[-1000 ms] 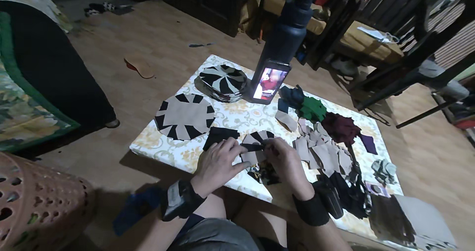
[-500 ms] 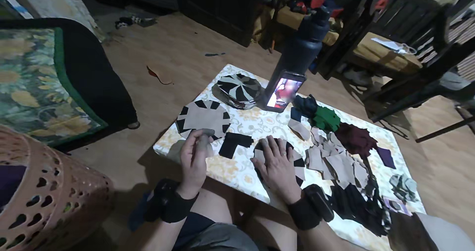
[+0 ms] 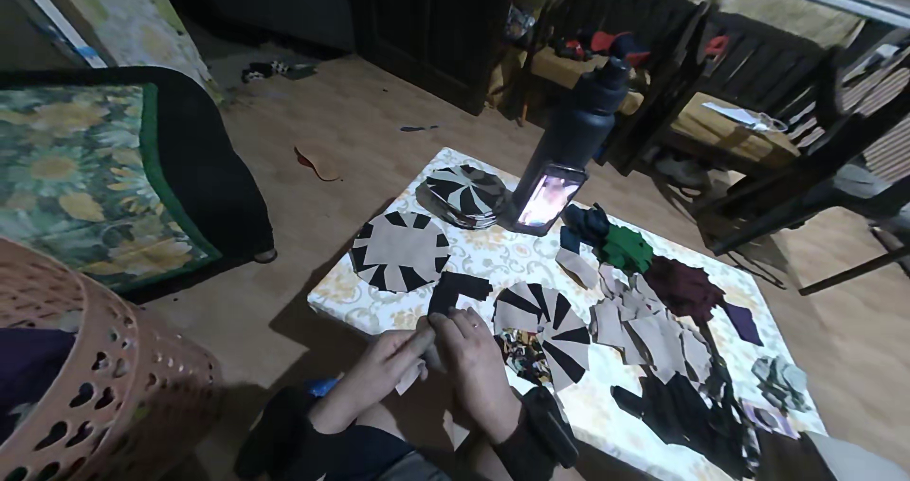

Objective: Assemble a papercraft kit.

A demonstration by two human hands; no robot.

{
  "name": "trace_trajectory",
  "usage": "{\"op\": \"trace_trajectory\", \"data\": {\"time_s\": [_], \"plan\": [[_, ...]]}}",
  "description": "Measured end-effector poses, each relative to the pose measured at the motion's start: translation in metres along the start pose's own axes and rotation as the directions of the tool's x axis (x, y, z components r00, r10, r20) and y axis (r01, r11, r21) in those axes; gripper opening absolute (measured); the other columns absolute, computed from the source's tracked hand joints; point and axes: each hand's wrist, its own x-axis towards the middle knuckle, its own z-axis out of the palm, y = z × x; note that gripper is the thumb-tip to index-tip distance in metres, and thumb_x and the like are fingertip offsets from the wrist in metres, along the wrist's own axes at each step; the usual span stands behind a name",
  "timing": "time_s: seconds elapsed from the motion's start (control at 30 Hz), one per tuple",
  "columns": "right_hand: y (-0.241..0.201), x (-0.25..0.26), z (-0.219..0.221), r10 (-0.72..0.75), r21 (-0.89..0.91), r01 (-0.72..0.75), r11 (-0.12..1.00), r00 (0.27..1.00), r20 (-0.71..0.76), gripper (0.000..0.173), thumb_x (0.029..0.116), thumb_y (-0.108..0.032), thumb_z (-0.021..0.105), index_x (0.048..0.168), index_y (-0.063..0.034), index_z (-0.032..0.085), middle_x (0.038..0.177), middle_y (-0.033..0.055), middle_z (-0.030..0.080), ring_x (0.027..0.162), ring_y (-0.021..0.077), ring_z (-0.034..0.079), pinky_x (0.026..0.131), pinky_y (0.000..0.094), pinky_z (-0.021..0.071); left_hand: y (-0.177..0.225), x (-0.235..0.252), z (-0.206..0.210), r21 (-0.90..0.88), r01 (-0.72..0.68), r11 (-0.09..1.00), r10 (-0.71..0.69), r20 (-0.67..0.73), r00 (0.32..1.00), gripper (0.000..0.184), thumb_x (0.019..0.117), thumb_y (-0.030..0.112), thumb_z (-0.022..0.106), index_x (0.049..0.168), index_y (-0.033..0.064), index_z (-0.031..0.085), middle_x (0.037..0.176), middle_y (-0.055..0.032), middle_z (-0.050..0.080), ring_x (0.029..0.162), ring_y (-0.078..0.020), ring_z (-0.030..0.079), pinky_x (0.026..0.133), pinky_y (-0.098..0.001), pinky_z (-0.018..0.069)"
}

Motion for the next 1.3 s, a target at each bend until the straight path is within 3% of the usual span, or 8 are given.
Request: {"op": "trace_trajectory", "data": {"time_s": [0.13,0.37,0.57,0.77,0.93,1.03,1.17,1.3], "plan": [[-0.002,-0.022,-0.006,-0.003,-0.005,0.002,1.000,0.997,-0.077,0.022,0.0960,-0.016,0.068,0.113,-0.0037,0.073,0.107,0.0138,0.075,0.110,0.0299,0.072,0.106,0.0488,0.0512,-0.009,-0.006,0.000,-0.003,0.121,0.993,-0.120,0.125,0.985,0.047,0.1085,0.036,0.037,0.090,0.0124,0.072,0.073,0.0077,0.072,0.061,-0.0001,0.063,0.055,-0.0182,0.0481],[0.005,-0.043,-0.021,0.015,0.160,0.023,0.987,0.972,-0.236,0.013,0.0957,-0.003,0.062,0.104,-0.0017,0.072,0.105,0.0138,0.075,0.109,0.0266,0.072,0.104,0.0439,0.0539,-0.010,-0.010,0.022,-0.139,0.213,0.967,-0.173,0.258,0.951,0.063,0.1099,0.047,0.020,0.093,0.0091,0.067,0.078,0.0011,0.074,0.073,-0.0091,0.071,0.071,-0.0264,0.0579],[0.005,-0.061,-0.040,-0.120,0.245,0.218,0.945,0.925,-0.360,0.006,0.1011,-0.009,0.061,0.103,-0.0109,0.066,0.103,0.0060,0.072,0.114,0.0187,0.067,0.114,0.0457,0.0457,0.006,-0.002,0.038,-0.443,0.214,0.871,-0.197,0.083,0.977,0.028,0.1076,0.033,0.047,0.096,0.0175,0.067,0.071,0.0095,0.061,0.049,0.0035,0.046,0.043,-0.0125,0.0381],[0.017,-0.072,-0.045,0.032,0.374,0.157,0.914,0.892,-0.451,0.011,0.1013,-0.011,0.060,0.111,-0.0115,0.066,0.112,0.0043,0.072,0.120,0.0176,0.065,0.109,0.0381,0.0505,0.017,0.013,0.053,-0.453,0.034,0.891,-0.026,0.025,0.999,0.010,0.0991,0.010,0.062,0.101,0.0099,0.072,0.079,0.0061,0.069,0.053,0.0029,0.050,0.048,-0.0133,0.0415],[0.005,-0.073,-0.050,0.447,0.885,-0.067,0.461,0.879,-0.166,0.066,0.1039,-0.046,0.053,0.148,-0.0034,0.029,0.137,0.0061,0.060,0.116,0.0182,0.067,0.097,0.0370,0.0590,0.013,0.020,0.073,-0.332,-0.204,0.921,0.189,-0.079,0.979,0.012,0.0946,0.013,0.069,0.099,0.0041,0.076,0.108,0.0002,0.069,0.098,-0.0032,0.064,0.085,-0.0195,0.0550],[0.006,-0.067,-0.054,0.502,0.977,-0.099,0.189,0.865,-0.009,0.079,0.0991,-0.040,0.064,0.151,-0.0015,0.018,0.131,0.0096,0.063,0.110,0.0218,0.069,0.091,0.0402,0.0608,0.015,0.022,0.081,-0.338,-0.240,0.910,0.217,-0.104,0.971,0.007,0.0932,0.009,0.071,0.095,0.0040,0.075,0.107,-0.0001,0.066,0.099,-0.0049,0.065,0.086,-0.0212,0.0581],[0.017,-0.058,-0.065,0.551,0.933,-0.133,0.335,0.830,-0.080,0.049,0.0924,0.000,0.067,0.135,0.0036,0.042,0.099,0.0033,0.070,0.089,0.0110,0.070,0.080,0.0288,0.0606,0.012,0.027,0.078,-0.211,-0.272,0.939,0.263,-0.069,0.962,0.011,0.0946,0.013,0.070,0.097,0.0048,0.078,0.099,0.0029,0.068,0.095,-0.0022,0.063,0.085,-0.0188,0.0545],[0.033,-0.052,-0.079,0.462,0.807,-0.182,0.562,0.878,-0.124,0.041,0.0907,0.003,0.067,0.127,0.0068,0.050,0.097,0.0016,0.071,0.087,0.0071,0.069,0.079,0.0243,0.0592,0.017,0.033,0.070,-0.147,-0.277,0.949,0.282,0.009,0.959,0.024,0.1004,0.010,0.059,0.117,-0.0025,0.070,0.112,-0.0038,0.073,0.104,-0.0048,0.068,0.095,-0.0235,0.0554]]}}
